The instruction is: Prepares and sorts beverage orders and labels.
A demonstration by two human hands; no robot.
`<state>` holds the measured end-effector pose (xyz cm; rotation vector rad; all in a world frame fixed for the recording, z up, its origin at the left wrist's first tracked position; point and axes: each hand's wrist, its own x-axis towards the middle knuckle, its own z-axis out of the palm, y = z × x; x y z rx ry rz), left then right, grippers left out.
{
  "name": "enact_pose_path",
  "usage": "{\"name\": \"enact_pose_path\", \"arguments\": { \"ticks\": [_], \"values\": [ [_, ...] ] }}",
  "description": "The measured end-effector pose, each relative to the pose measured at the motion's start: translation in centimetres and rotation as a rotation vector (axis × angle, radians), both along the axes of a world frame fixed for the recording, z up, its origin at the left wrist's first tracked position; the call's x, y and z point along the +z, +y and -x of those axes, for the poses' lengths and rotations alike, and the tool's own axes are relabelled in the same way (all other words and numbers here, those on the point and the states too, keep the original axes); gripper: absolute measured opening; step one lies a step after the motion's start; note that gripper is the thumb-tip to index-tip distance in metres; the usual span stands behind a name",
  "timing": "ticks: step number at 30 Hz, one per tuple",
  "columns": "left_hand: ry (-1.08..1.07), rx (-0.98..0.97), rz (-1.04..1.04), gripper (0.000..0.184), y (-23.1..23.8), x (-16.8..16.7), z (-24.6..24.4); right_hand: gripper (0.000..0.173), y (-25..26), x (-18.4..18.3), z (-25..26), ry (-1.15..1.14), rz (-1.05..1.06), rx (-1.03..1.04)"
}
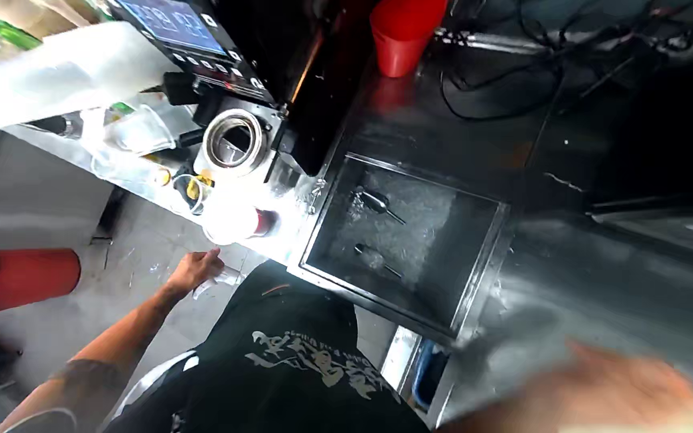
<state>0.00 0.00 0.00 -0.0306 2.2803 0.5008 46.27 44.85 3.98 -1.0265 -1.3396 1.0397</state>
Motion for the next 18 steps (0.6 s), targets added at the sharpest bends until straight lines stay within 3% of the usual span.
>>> {"name": "enact_pose_path", "arguments": {
  "ticks": [3,5,9,13,16,18],
  "values": [
    [0.024,-0.061,-0.021,0.059,-0.4,-0.5,-0.2,0.051,-1.7,-5.7,13.1,-0.473,0.340,0.707],
    [0.093,-0.034,-0.049,0.059,-1.2,-0.1,-0.6,0.051,-1.1,-11.9,19.9,-0.670,0.449,0.903],
    [0.170,0.090,-0.007,0.054,-3.6,2.1,-4.7,0.053,3.3,-26.3,25.7,-0.937,0.552,0.825],
    [0.120,0.201,0.180,0.049,-7.4,5.1,-9.5,0.074,4.4,-37.4,30.9,-1.290,0.541,0.686],
    [0.104,0.207,0.298,0.053,-10.5,4.8,-11.7,0.079,3.6,-41.1,32.5,-1.477,0.522,0.591],
    [0.072,0.202,0.337,0.055,-11.6,4.0,-12.6,0.074,3.5,-41.2,32.8,-1.507,0.493,0.589]
  ]
}}
